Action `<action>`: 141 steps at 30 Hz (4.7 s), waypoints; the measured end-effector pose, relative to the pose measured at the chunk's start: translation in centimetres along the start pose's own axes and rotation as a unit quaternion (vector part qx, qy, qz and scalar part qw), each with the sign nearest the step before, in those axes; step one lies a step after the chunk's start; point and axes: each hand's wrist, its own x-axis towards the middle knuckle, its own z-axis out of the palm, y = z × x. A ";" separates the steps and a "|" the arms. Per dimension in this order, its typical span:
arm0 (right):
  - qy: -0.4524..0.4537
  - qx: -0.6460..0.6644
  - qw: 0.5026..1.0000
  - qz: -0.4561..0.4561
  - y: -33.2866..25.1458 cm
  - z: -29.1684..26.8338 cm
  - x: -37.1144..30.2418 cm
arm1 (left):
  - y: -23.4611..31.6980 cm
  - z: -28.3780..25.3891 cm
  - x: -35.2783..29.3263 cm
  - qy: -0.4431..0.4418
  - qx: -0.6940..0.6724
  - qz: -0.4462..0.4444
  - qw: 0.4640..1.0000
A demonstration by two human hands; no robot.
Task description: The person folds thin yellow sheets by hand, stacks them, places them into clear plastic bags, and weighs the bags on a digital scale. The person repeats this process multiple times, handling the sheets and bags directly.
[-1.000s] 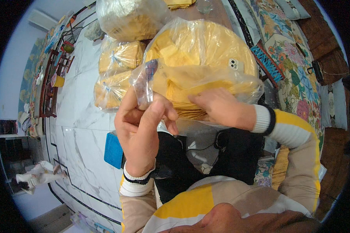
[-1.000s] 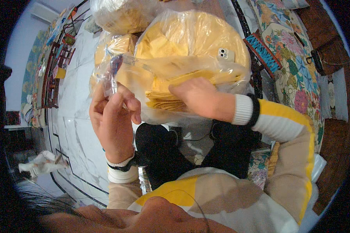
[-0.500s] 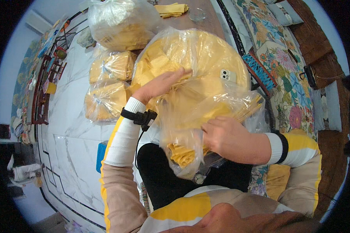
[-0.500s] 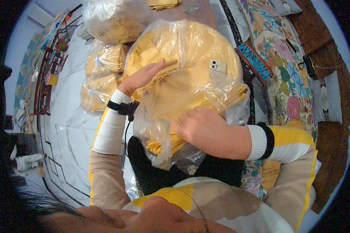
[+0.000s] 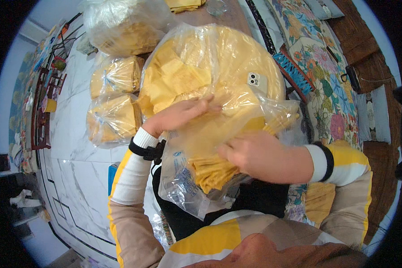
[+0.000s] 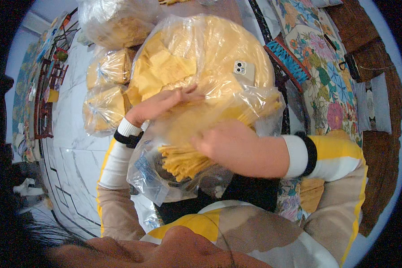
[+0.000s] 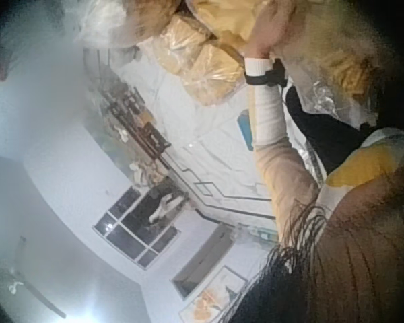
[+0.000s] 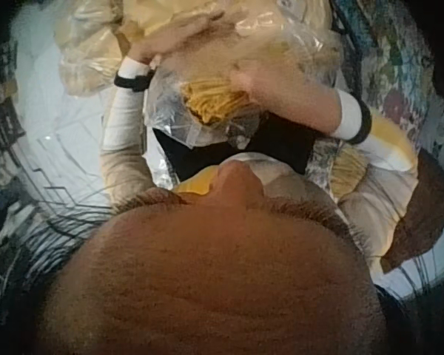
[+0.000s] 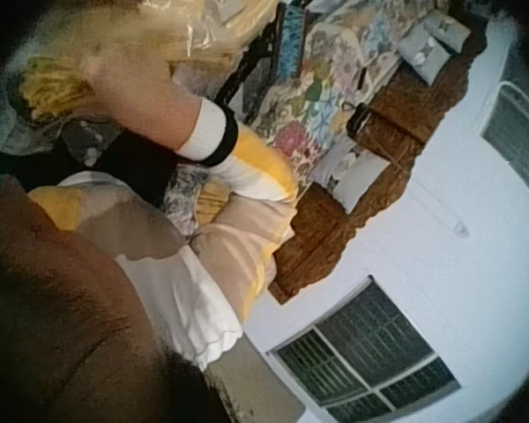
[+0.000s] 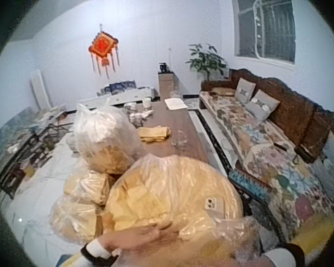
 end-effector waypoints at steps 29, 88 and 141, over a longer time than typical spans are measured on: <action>-0.088 0.232 0.954 -0.167 15.5 4.0 14.2 | 13.5 15.7 -3.1 0.513 0.403 -0.041 0.756; 0.165 0.347 0.917 -0.107 -7.4 7.6 -10.4 | 15.0 30.5 -15.2 0.397 -0.287 0.075 0.869; 0.511 -0.234 0.804 0.196 -1.4 4.8 -17.3 | 18.0 22.2 -13.6 0.500 -0.356 0.071 0.786</action>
